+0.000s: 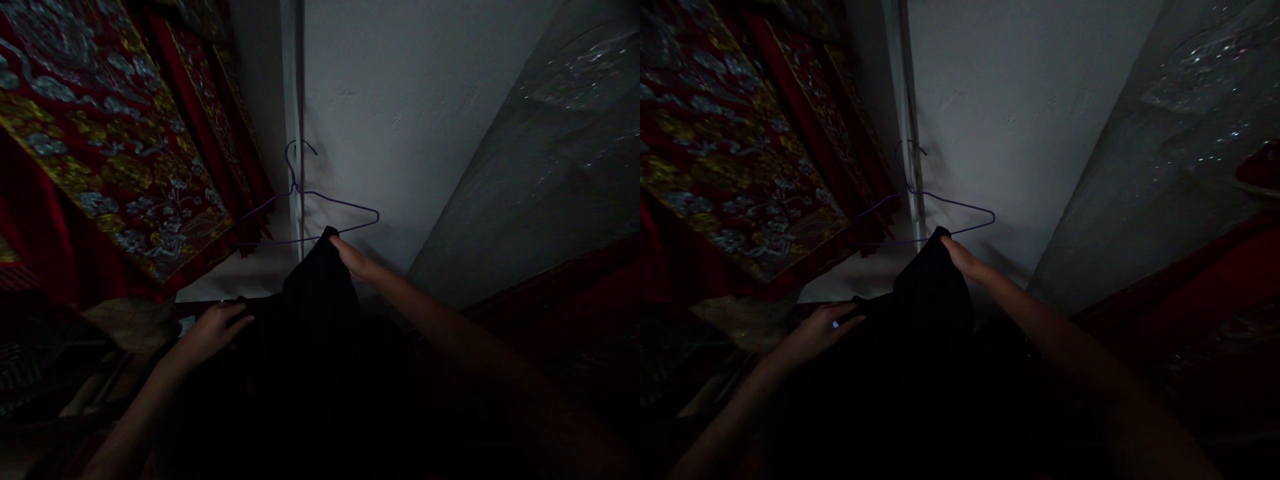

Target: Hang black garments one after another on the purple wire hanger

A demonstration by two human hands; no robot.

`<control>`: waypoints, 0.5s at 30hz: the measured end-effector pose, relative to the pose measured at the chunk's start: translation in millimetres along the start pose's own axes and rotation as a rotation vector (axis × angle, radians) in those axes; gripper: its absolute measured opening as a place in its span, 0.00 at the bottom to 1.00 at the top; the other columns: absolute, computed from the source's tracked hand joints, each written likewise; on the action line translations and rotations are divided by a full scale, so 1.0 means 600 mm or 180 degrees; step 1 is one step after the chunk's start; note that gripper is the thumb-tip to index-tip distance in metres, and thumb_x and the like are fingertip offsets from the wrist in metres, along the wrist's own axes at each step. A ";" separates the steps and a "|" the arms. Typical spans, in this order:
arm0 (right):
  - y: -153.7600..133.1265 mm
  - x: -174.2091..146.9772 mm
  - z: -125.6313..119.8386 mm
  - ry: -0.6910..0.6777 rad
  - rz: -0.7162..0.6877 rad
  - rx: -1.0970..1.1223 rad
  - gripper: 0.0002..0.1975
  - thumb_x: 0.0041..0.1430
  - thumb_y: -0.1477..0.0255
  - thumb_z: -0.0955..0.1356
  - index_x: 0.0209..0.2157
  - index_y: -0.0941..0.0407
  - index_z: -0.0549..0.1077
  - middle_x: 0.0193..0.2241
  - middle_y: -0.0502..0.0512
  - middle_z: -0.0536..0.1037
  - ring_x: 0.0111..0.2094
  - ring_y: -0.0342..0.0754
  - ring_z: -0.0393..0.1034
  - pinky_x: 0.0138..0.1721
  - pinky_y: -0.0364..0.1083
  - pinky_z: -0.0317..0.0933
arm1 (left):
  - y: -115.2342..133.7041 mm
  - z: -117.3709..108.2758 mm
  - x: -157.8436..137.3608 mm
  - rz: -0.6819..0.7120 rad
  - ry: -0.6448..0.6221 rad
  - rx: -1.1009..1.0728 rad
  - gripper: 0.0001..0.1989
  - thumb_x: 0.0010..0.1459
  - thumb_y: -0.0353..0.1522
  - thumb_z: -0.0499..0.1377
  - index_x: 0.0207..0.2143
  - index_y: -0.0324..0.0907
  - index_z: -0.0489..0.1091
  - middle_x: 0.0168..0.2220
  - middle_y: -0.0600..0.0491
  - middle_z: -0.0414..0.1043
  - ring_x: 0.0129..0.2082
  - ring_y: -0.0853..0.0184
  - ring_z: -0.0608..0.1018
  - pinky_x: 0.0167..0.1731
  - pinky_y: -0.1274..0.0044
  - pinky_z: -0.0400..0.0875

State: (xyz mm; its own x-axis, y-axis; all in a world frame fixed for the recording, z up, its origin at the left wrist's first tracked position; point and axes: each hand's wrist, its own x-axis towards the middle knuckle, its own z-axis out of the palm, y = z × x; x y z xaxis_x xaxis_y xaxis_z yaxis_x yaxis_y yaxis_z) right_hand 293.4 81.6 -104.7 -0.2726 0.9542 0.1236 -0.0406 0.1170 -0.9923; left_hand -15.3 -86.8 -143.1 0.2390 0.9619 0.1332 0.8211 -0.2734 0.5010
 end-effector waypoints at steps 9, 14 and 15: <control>-0.019 0.013 0.011 -0.0554 -0.0461 -0.1024 0.17 0.63 0.61 0.62 0.26 0.55 0.73 0.24 0.51 0.75 0.32 0.50 0.72 0.39 0.48 0.65 | -0.065 -0.027 0.046 -0.0294 0.0404 0.0212 0.15 0.61 0.44 0.55 0.36 0.45 0.76 0.37 0.47 0.80 0.38 0.55 0.80 0.42 0.70 0.70; -0.018 0.018 0.015 -0.0130 -0.1133 -0.0821 0.17 0.63 0.58 0.61 0.41 0.52 0.77 0.42 0.53 0.81 0.50 0.52 0.72 0.55 0.51 0.62 | -0.078 -0.051 0.076 -0.0550 0.0610 -0.0335 0.20 0.60 0.48 0.54 0.36 0.42 0.75 0.39 0.48 0.80 0.40 0.56 0.79 0.44 0.70 0.70; -0.018 0.025 0.012 0.0084 -0.0994 -0.0885 0.17 0.63 0.57 0.62 0.38 0.52 0.77 0.39 0.54 0.81 0.48 0.53 0.72 0.53 0.51 0.62 | -0.074 -0.054 0.080 -0.0545 0.0617 -0.0418 0.20 0.60 0.48 0.54 0.35 0.42 0.74 0.37 0.49 0.79 0.40 0.57 0.78 0.44 0.71 0.70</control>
State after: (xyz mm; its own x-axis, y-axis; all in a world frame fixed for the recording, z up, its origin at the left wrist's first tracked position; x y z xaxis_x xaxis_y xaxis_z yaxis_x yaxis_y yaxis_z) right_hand 282.6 92.5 -92.4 -0.2633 0.8673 0.4223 0.1445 0.4683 -0.8717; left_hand -57.3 -28.0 -131.3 -0.0112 0.9813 0.1919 0.7638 -0.1154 0.6350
